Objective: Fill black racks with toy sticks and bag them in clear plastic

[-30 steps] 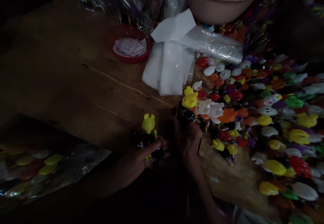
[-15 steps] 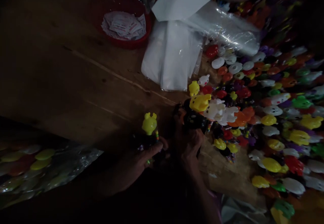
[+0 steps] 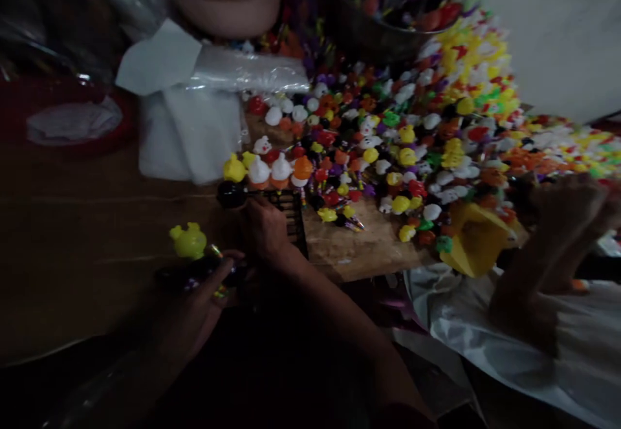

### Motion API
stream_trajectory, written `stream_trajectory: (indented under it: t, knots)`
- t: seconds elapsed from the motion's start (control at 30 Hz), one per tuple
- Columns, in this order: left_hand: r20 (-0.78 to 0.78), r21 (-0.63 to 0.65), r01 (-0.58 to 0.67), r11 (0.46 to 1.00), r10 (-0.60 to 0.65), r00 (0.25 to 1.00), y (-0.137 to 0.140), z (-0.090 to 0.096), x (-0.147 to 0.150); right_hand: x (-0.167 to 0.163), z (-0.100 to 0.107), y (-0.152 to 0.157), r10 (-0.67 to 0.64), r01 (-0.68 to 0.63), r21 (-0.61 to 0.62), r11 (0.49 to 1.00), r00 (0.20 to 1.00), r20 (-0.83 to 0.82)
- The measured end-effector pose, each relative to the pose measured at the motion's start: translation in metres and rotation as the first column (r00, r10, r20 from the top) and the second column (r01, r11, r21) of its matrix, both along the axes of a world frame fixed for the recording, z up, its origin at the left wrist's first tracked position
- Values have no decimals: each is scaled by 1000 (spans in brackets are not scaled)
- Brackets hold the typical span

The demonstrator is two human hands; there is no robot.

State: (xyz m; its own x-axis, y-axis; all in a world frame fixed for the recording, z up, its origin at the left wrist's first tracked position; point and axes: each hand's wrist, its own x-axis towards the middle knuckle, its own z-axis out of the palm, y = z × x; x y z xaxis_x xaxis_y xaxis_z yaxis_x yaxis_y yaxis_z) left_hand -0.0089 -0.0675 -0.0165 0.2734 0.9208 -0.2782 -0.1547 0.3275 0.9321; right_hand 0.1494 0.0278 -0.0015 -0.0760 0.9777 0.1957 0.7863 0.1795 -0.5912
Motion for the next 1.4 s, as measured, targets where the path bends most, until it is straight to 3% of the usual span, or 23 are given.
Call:
stream_trajectory:
  t: [0.1, 0.2, 0.37, 0.47, 0.57, 0.67, 0.77, 0.87, 1.0, 1.07, 1.13, 1.2, 1.27, 1.4]
  knots:
    - [-122, 134, 21, 991, -5, 993, -4, 11, 7, 16, 15, -9, 48, -30, 138, 990, 990, -131]
    - [-171, 265, 102, 959, -57, 984, -6, 30, 27, 57, 30, -38, -34, 88, 291, 953, 982, -185]
    - [-228, 435, 294, 851, -212, 950, 18, 51, 77, 131, 25, -76, -362, 340, 384, 859, 932, -16]
    - [-288, 461, 348, 816, -233, 929, 41, 50, 101, 146, 9, -72, -436, 360, 401, 842, 893, 114]
    - [-263, 387, 367, 846, -280, 923, 60, 47, 112, 149, 3, -53, -372, 331, 399, 855, 928, 29]
    - [-151, 218, 329, 919, -301, 941, 71, 46, 114, 154, 12, -40, -328, 334, 395, 856, 941, -87]
    - [70, 87, 310, 947, -316, 946, 74, 43, 115, 158, 29, -43, -295, 307, 423, 853, 951, -94]
    - [219, 38, 292, 956, -293, 931, 72, 41, 115, 152, 44, -61, -233, 238, 456, 858, 970, -69]
    - [177, 43, 211, 977, -215, 960, 64, 47, 113, 130, 47, -84, -58, 8, 441, 897, 993, 99]
    - [98, 62, 177, 982, -182, 978, 59, 50, 111, 120, 41, -92, 34, -111, 380, 918, 979, 203]
    - [-38, 150, 178, 973, -174, 984, 56, 52, 109, 116, 34, -97, 46, -139, 342, 929, 963, 266]
    - [-184, 311, 195, 930, -142, 973, 55, 54, 108, 122, 28, -101, 6, -108, 340, 934, 957, 289]
    - [-235, 446, 169, 879, -67, 970, 55, 54, 107, 139, 25, -101, -119, -3, 387, 922, 950, 290]
    - [-160, 484, 101, 869, -26, 987, 54, 50, 118, 190, 31, -83, -472, 304, 458, 835, 823, 315]
